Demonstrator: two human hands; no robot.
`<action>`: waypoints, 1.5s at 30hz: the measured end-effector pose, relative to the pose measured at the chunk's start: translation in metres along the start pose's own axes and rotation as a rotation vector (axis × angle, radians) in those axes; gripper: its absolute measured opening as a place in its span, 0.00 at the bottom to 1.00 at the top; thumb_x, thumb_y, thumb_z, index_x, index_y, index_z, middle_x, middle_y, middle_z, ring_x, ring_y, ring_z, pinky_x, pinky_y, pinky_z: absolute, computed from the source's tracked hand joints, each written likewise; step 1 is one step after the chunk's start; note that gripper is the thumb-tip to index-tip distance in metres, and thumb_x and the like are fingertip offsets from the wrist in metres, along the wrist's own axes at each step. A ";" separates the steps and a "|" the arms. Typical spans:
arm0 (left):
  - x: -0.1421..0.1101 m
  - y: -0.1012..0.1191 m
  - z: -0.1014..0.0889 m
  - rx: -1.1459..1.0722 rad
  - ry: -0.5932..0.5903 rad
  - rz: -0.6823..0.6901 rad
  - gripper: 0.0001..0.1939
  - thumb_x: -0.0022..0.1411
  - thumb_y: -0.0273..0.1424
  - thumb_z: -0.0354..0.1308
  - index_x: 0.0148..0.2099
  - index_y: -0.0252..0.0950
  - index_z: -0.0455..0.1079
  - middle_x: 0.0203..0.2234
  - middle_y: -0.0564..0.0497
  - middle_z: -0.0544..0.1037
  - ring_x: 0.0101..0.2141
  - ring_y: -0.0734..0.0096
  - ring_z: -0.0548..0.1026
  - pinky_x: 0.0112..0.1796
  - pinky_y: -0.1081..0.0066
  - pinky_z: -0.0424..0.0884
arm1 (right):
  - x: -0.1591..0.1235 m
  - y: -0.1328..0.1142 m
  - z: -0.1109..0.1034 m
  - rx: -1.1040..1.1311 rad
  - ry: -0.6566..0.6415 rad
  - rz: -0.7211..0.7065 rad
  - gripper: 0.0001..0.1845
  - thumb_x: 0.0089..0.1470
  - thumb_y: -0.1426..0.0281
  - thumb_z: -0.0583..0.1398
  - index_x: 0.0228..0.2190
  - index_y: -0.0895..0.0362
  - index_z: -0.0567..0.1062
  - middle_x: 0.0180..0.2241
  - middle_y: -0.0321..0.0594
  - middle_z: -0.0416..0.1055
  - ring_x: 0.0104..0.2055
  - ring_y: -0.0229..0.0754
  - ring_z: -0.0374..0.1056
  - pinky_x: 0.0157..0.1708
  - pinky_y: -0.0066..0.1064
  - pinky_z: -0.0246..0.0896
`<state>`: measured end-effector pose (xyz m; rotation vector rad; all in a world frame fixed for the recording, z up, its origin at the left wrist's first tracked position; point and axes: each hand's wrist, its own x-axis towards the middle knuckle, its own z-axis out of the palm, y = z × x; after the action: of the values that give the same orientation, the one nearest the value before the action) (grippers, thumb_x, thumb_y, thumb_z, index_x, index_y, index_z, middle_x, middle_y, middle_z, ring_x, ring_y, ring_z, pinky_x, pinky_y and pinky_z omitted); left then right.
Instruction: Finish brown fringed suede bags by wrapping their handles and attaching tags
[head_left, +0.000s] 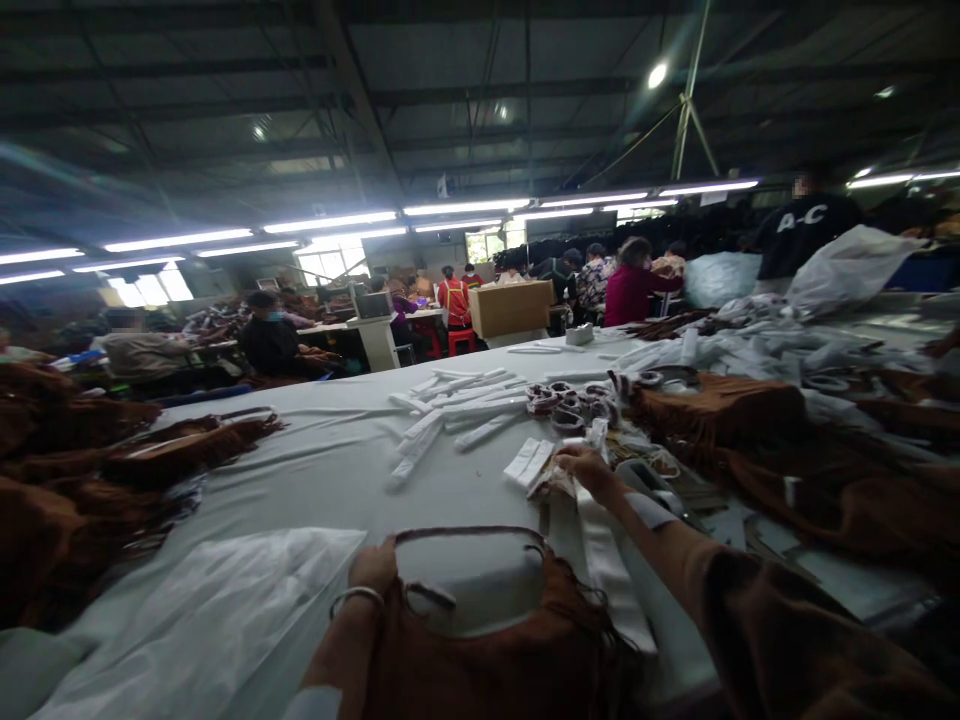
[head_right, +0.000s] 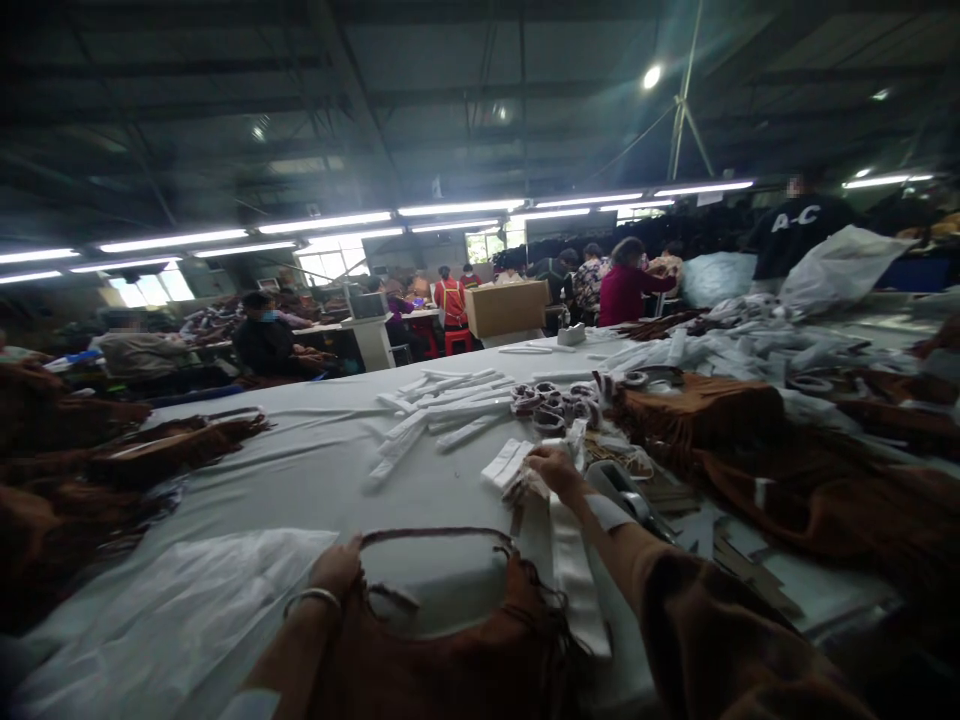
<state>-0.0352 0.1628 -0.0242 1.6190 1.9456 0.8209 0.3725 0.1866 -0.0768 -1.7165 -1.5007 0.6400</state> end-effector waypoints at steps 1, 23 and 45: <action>0.003 -0.007 0.003 0.061 -0.008 -0.013 0.16 0.56 0.41 0.55 0.36 0.33 0.75 0.24 0.37 0.77 0.37 0.41 0.79 0.44 0.46 0.73 | 0.002 -0.004 -0.005 0.070 -0.005 0.012 0.16 0.50 0.64 0.55 0.30 0.61 0.79 0.27 0.44 0.77 0.29 0.43 0.70 0.29 0.31 0.64; -0.082 0.105 -0.036 -0.239 -0.172 0.562 0.21 0.59 0.36 0.60 0.52 0.31 0.74 0.47 0.38 0.78 0.35 0.63 0.79 0.39 0.65 0.76 | -0.069 -0.161 0.003 0.733 -0.399 -0.069 0.14 0.41 0.63 0.69 0.30 0.59 0.82 0.44 0.47 0.79 0.44 0.45 0.71 0.44 0.34 0.62; -0.140 0.106 -0.094 -0.398 -0.268 0.413 0.11 0.56 0.36 0.61 0.30 0.32 0.77 0.18 0.54 0.72 0.22 0.75 0.66 0.24 0.74 0.60 | -0.176 -0.192 0.055 0.781 -0.833 -0.230 0.19 0.46 0.60 0.72 0.38 0.59 0.81 0.36 0.43 0.78 0.39 0.42 0.71 0.42 0.33 0.65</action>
<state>0.0002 0.0248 0.1149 1.7890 1.1900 1.0086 0.1818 0.0310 0.0253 -0.6691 -1.5970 1.6723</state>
